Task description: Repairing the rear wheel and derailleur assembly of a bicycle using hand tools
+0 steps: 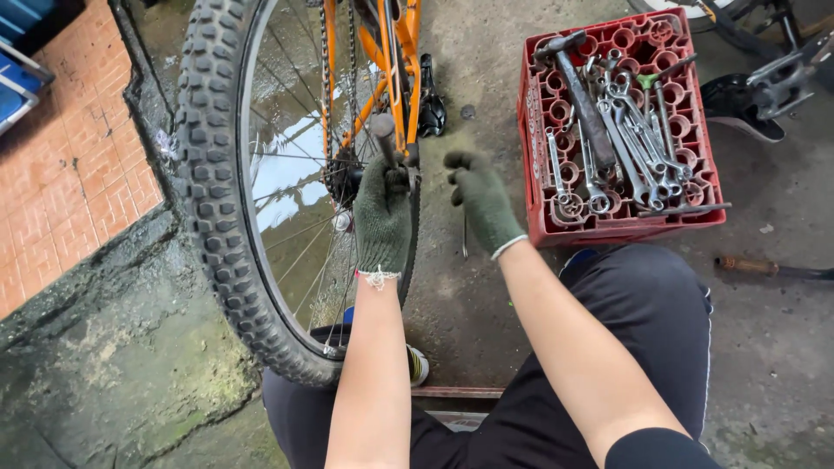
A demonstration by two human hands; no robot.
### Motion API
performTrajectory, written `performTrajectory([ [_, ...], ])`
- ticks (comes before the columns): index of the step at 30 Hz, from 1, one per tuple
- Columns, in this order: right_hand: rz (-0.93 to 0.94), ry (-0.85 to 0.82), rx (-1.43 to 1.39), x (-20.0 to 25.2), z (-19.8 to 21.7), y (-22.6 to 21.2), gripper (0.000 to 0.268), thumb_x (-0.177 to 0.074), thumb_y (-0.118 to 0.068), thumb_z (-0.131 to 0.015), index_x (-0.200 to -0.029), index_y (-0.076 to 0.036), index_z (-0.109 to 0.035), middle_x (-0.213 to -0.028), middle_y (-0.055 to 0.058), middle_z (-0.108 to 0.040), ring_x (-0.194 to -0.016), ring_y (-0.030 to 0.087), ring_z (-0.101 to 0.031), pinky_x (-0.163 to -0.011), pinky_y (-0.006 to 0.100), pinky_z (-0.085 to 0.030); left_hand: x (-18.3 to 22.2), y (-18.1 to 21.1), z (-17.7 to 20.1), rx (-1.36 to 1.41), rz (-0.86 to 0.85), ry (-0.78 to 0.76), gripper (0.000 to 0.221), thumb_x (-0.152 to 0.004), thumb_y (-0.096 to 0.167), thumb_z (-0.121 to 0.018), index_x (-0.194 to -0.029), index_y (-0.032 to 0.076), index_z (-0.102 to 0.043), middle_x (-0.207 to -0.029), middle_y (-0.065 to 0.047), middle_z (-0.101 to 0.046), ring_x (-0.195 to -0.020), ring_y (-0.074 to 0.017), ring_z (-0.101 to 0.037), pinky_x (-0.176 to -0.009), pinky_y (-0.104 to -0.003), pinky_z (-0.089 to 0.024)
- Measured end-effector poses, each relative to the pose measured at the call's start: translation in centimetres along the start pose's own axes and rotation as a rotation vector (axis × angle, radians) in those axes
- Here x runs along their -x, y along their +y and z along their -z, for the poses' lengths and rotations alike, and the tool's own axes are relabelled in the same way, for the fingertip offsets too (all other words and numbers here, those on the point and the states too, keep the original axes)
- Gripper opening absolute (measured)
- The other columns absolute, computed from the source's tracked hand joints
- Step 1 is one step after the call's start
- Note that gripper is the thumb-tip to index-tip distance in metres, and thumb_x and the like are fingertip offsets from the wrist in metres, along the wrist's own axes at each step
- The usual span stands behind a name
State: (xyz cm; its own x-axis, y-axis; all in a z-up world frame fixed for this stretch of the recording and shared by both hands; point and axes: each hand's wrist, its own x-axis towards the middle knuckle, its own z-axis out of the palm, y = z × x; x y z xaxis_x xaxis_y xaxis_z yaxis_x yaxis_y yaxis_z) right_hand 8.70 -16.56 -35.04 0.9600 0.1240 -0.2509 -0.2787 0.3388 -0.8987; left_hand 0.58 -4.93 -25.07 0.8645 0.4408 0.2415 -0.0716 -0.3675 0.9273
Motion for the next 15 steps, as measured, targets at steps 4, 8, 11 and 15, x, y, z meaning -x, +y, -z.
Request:
performTrajectory([
  [4,-0.169,0.106,0.109,0.3,0.0,4.3,0.035,-0.098,-0.013,-0.051,-0.129,-0.004,-0.065,-0.106,0.018,-0.073,-0.077,0.022,-0.069,-0.048,0.026,-0.055,-0.2,-1.6,0.1,-0.134,0.022,0.003,0.024,-0.102,0.019,-0.056,-0.124,0.020,-0.066,-0.100,-0.010,-0.069,-0.091,-0.0191,-0.066,-0.085,-0.035,-0.057],
  [8,-0.383,0.136,0.227,-0.1,2.5,9.3,0.048,-0.094,-0.015,-0.054,-0.142,-0.009,-0.054,-0.103,0.014,-0.078,-0.067,0.017,-0.072,-0.045,0.026,-0.052,-0.6,-0.3,0.1,-0.031,0.144,-0.007,0.023,-0.101,0.013,-0.060,-0.122,0.016,-0.067,-0.088,-0.002,-0.066,-0.081,-0.0088,-0.062,-0.071,-0.019,-0.053],
  [11,-0.024,-0.008,0.399,0.9,0.8,6.1,0.050,-0.093,-0.018,-0.065,-0.142,-0.012,-0.061,-0.128,0.019,-0.070,-0.114,0.031,-0.070,-0.093,0.040,-0.059,0.2,-1.4,0.1,-0.221,-0.252,0.025,0.038,-0.091,-0.003,-0.059,-0.129,0.003,-0.058,-0.112,-0.011,-0.069,-0.089,-0.0224,-0.065,-0.080,-0.033,-0.053],
  [15,0.120,-0.054,0.540,0.5,-1.8,3.2,0.054,-0.089,-0.018,-0.064,-0.141,-0.031,-0.061,-0.122,-0.002,-0.074,-0.094,0.010,-0.070,-0.085,0.029,-0.059,0.5,-0.5,-0.2,-0.282,-0.315,0.024,0.051,-0.088,-0.004,-0.066,-0.136,0.006,-0.052,-0.124,-0.012,-0.066,-0.104,-0.0289,-0.068,-0.091,-0.037,-0.055],
])
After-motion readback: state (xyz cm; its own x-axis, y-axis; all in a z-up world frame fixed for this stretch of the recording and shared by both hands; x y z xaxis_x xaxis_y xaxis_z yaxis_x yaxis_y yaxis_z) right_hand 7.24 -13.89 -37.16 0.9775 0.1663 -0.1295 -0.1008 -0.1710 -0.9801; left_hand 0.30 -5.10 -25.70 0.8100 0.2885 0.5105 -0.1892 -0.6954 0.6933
